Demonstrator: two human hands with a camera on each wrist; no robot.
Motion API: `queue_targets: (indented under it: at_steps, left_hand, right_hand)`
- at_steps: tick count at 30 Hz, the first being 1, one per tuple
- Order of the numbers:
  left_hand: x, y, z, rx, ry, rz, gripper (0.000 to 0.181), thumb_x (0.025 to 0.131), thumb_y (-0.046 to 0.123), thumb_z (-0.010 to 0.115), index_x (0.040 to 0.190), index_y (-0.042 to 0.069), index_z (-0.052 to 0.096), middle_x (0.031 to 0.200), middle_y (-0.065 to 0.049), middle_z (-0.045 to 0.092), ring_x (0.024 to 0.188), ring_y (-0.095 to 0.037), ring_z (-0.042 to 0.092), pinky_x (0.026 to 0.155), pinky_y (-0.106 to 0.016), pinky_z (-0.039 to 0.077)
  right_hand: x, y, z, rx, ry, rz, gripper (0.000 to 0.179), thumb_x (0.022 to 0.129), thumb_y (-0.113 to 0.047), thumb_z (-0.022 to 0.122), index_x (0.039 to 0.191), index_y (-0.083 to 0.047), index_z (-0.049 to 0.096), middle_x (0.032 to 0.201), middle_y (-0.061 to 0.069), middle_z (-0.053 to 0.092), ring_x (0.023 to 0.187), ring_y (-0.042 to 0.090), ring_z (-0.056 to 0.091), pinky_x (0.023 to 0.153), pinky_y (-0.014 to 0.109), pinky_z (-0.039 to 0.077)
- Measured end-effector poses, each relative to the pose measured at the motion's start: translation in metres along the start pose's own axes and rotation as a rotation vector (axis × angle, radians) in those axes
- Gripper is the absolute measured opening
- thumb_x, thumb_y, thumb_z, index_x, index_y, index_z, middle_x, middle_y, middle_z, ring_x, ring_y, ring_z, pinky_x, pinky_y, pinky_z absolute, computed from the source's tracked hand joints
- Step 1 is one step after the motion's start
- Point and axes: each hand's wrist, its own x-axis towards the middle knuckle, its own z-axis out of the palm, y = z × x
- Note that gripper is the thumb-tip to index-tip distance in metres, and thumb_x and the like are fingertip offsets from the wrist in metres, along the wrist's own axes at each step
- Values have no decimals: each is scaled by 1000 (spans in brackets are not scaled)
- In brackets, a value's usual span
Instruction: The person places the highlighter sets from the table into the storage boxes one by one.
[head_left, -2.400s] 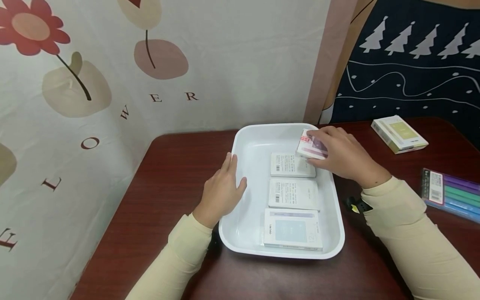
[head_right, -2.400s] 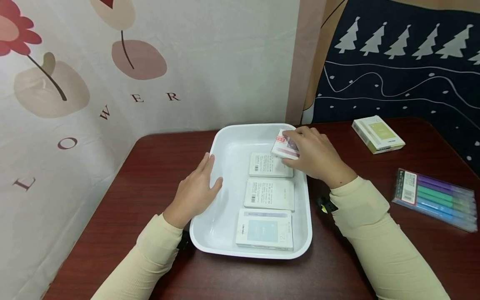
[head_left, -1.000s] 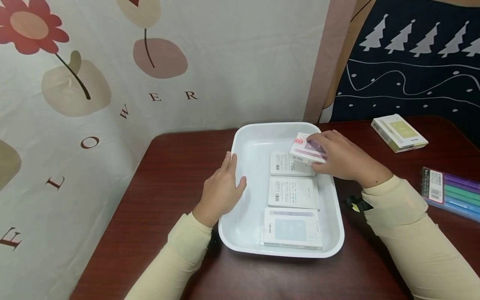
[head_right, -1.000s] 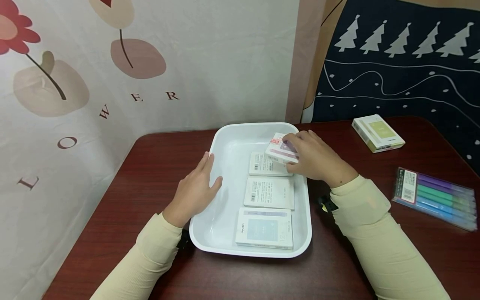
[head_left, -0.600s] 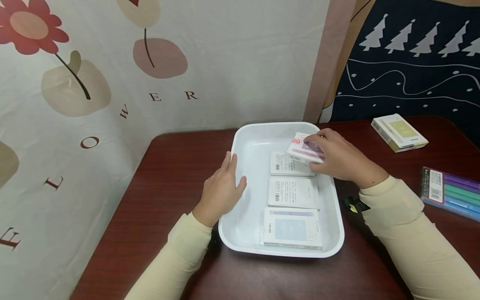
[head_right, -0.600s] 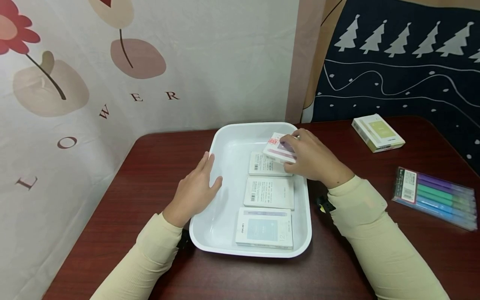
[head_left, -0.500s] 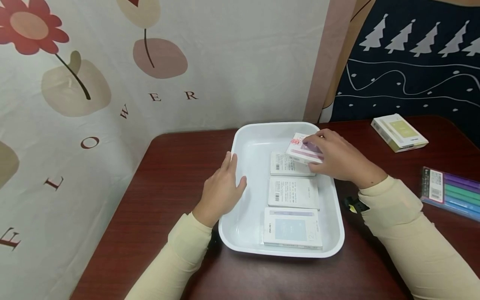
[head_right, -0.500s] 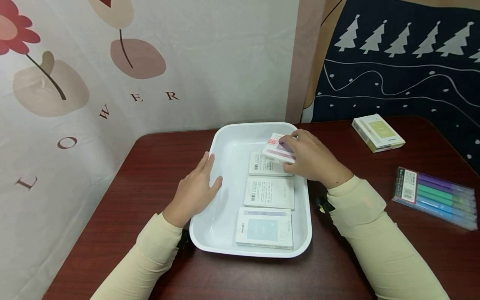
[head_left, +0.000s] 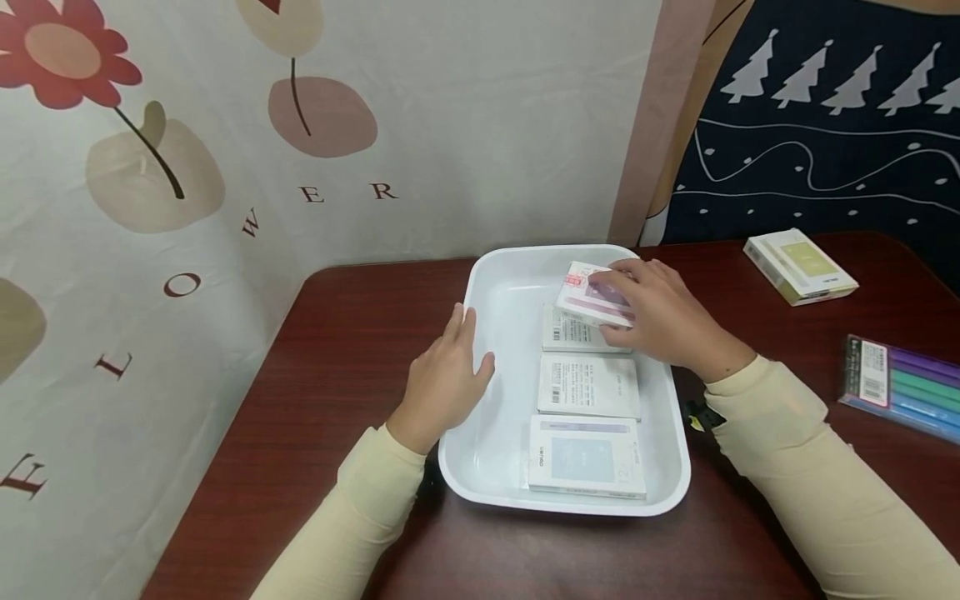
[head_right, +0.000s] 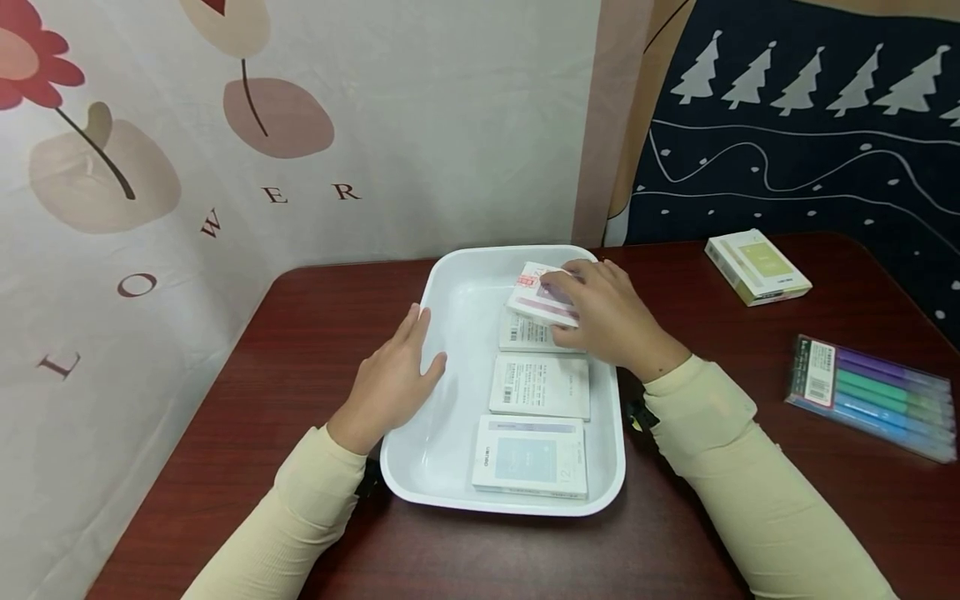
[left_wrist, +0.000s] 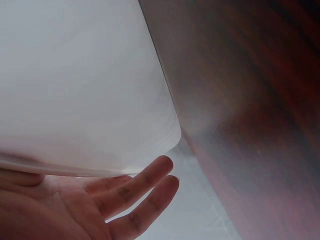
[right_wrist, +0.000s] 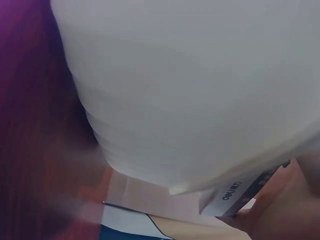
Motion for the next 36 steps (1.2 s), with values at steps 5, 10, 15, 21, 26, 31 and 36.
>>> queue_targets:
  at_steps: [5, 10, 15, 21, 26, 31, 36]
  left_hand:
    - [0, 0, 0, 1, 2, 1, 67, 97, 30, 62, 153, 3, 39, 162, -17, 33, 106, -32, 69, 62, -39, 54]
    - [0, 0, 0, 8, 6, 5, 67, 96, 31, 63, 152, 3, 39, 161, -17, 34, 103, -32, 70, 59, -37, 53]
    - [0, 1, 1, 14, 3, 1, 67, 96, 31, 62, 153, 3, 39, 161, -17, 33, 101, -31, 70, 59, -37, 52]
    - [0, 1, 1, 16, 6, 1, 67, 96, 31, 63, 153, 3, 39, 161, -17, 33, 98, -32, 70, 60, -39, 53]
    - [0, 0, 1, 13, 9, 2, 67, 97, 31, 62, 153, 3, 39, 162, -17, 33, 99, -32, 70, 60, -39, 53]
    - [0, 0, 2, 18, 21, 12, 67, 96, 31, 62, 152, 3, 40, 161, -17, 34, 101, -32, 70, 60, -40, 54]
    - [0, 0, 2, 16, 17, 9, 67, 96, 31, 62, 152, 2, 40, 161, -17, 34, 101, -32, 70, 61, -40, 54]
  right_hand:
    - [1, -1, 5, 11, 9, -29, 69, 79, -23, 83, 143, -18, 56, 148, 19, 45, 124, 36, 42, 113, 61, 26]
    - [2, 0, 9, 21, 17, -64, 70, 79, -22, 83, 143, -19, 55, 148, 19, 46, 131, 39, 40, 115, 63, 22]
    - [2, 1, 13, 24, 20, -101, 67, 80, -22, 83, 142, -19, 56, 146, 19, 47, 134, 39, 39, 118, 63, 19]
    - [3, 1, 17, 6, 32, -121, 66, 80, -23, 83, 140, -18, 58, 145, 19, 48, 135, 40, 40, 121, 62, 14]
    - [3, 1, 20, 1, 26, -114, 66, 80, -24, 83, 140, -18, 58, 146, 18, 48, 135, 38, 40, 121, 61, 14]
    - [4, 1, 24, -17, 21, -119, 64, 81, -25, 83, 140, -16, 58, 145, 18, 50, 137, 35, 42, 122, 61, 6]
    - [4, 2, 26, -18, -1, -111, 64, 81, -24, 82, 140, -16, 59, 146, 18, 49, 138, 35, 42, 122, 62, 4]
